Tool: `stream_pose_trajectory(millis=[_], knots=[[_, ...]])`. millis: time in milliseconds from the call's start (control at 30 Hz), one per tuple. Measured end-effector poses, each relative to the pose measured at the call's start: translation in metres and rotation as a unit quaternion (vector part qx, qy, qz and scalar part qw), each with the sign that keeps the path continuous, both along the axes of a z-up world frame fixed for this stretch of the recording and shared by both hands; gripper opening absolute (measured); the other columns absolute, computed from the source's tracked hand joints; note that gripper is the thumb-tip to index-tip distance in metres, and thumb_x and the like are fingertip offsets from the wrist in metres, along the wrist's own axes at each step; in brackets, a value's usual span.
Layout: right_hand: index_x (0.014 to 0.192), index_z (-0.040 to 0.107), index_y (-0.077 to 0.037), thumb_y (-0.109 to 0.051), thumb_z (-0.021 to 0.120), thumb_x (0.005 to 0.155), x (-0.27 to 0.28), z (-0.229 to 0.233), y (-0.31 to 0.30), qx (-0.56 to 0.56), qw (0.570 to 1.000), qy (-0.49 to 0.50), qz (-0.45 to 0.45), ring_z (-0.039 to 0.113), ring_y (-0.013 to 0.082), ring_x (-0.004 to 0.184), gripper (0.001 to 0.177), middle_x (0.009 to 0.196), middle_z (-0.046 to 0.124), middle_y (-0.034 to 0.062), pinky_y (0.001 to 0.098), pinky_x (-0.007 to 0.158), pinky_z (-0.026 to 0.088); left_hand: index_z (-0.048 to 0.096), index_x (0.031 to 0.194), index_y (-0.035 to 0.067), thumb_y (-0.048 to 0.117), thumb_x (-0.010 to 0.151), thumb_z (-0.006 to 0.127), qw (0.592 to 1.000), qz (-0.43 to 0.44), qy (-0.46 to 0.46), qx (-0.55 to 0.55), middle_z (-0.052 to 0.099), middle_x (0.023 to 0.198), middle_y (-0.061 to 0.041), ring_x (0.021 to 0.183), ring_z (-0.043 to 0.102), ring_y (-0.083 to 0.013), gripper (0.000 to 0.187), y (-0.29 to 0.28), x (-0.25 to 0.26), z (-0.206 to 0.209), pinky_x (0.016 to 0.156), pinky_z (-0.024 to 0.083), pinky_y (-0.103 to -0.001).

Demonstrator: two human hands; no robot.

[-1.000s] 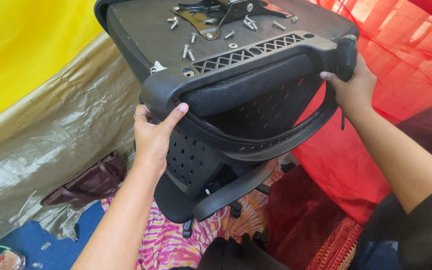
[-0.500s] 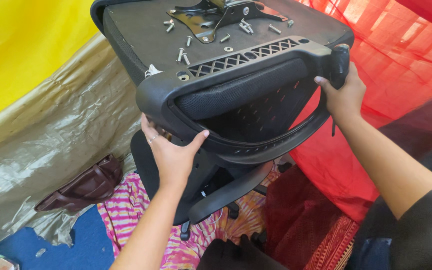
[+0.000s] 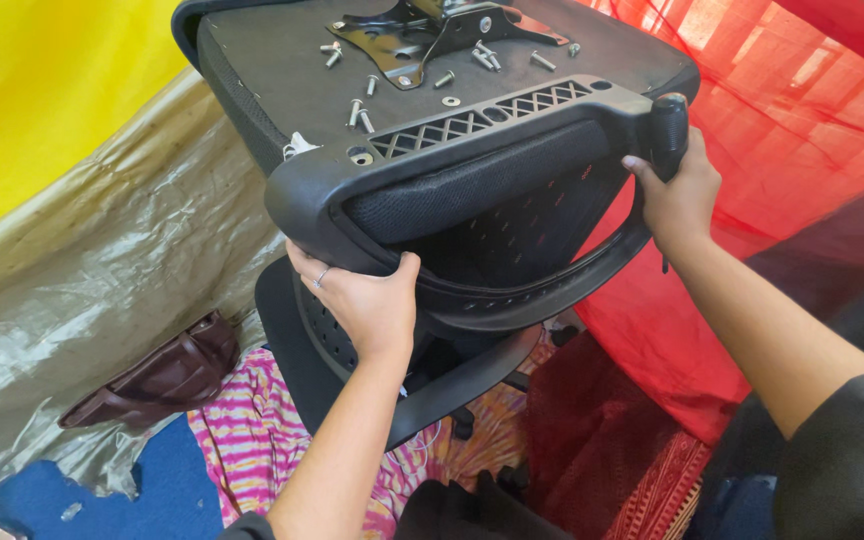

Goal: The person uses a screwdriver to fasten screws into a black plastic chair base, securing a metal bracket and a plastic grid panel. The person repeatedly picks up screws and aligns them before tightening with the screwdriver.

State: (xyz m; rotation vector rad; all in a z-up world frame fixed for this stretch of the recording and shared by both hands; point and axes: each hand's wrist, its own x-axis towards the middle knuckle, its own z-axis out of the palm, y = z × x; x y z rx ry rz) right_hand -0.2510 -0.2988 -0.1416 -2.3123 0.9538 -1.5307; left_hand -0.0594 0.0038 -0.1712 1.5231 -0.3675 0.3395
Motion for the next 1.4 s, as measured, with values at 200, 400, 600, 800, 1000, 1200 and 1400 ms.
stream_pose_trajectory(millis=[200, 400, 600, 800, 1000, 1200, 1400], knots=[[0.129, 0.058, -0.002, -0.018, 0.09, 0.092, -0.001, 0.001, 0.001, -0.012, 1.0, 0.008, -0.007, 0.07, 0.0318, 0.094, 0.052, 0.105, 0.072, 0.0168, 0.0423, 0.086, 0.053, 0.019, 0.153, -0.004, 0.01, 0.058, 0.091, 0.999, 0.01, 0.051, 0.005, 0.044, 0.141, -0.03, 0.134, 0.044, -0.0448, 0.12, 0.0, -0.008, 0.013, 0.116, 0.033, -0.047], [0.128, 0.057, -0.003, -0.019, 0.088, 0.093, -0.001, 0.003, -0.002, 0.027, 0.999, 0.018, -0.009, 0.07, 0.0304, 0.097, 0.05, 0.106, 0.072, 0.0161, 0.0422, 0.086, 0.053, 0.015, 0.154, -0.005, 0.013, 0.06, 0.092, 0.997, -0.001, 0.068, 0.03, 0.04, 0.143, -0.031, 0.136, 0.042, -0.0457, 0.123, 0.003, -0.008, 0.017, 0.115, 0.032, -0.047], [0.131, 0.057, -0.002, -0.007, 0.079, 0.092, 0.001, 0.009, 0.003, 0.022, 1.0, 0.008, 0.009, 0.071, 0.0286, 0.102, 0.045, 0.111, 0.072, 0.0158, 0.0412, 0.089, 0.053, 0.017, 0.155, -0.004, 0.023, 0.074, 0.095, 0.998, -0.052, -0.032, 0.0, 0.035, 0.15, -0.03, 0.142, 0.038, -0.0458, 0.116, 0.021, 0.002, 0.018, 0.117, 0.031, -0.049], [0.128, 0.054, 0.001, 0.0, 0.073, 0.103, 0.03, 0.06, 0.049, -0.031, 0.994, -0.089, 0.053, 0.073, 0.022, 0.096, 0.032, 0.11, 0.071, 0.0112, 0.037, 0.082, 0.058, 0.038, 0.153, 0.005, 0.027, 0.091, 0.088, 0.974, -0.02, -0.224, 0.018, 0.045, 0.151, -0.022, 0.145, 0.045, -0.04, 0.083, 0.039, 0.032, 0.046, 0.124, 0.035, -0.048], [0.12, 0.047, -0.011, -0.006, 0.073, 0.098, 0.083, 0.136, 0.102, 0.126, 0.925, -0.249, 0.258, 0.062, 0.0112, 0.067, 0.035, 0.091, 0.061, -0.0017, 0.0313, 0.055, 0.05, 0.062, 0.132, 0.009, 0.038, 0.086, 0.083, 0.948, -0.07, -0.284, 0.129, 0.064, 0.133, -0.01, 0.128, 0.054, -0.0337, 0.058, 0.033, 0.048, 0.08, 0.107, 0.039, -0.048], [0.111, 0.047, -0.012, -0.022, 0.074, 0.098, 0.119, 0.174, 0.11, 0.279, 0.814, -0.29, 0.419, 0.055, 0.018, 0.059, 0.031, 0.074, 0.054, 0.0062, 0.0356, 0.056, 0.048, 0.068, 0.121, 0.007, 0.042, 0.087, 0.08, 0.935, -0.056, -0.315, 0.152, 0.068, 0.118, -0.007, 0.116, 0.058, -0.0328, 0.051, 0.038, 0.046, 0.082, 0.1, 0.044, -0.046], [0.113, 0.048, -0.012, -0.04, 0.069, 0.098, 0.148, 0.194, 0.086, 0.295, 0.768, -0.312, 0.476, 0.068, 0.0193, 0.07, 0.038, 0.084, 0.069, 0.0104, 0.0367, 0.069, 0.057, 0.069, 0.12, 0.005, 0.041, 0.087, 0.079, 0.927, -0.023, -0.343, 0.152, 0.067, 0.117, -0.008, 0.116, 0.058, -0.0331, 0.05, 0.034, 0.044, 0.076, 0.099, 0.043, -0.047]])
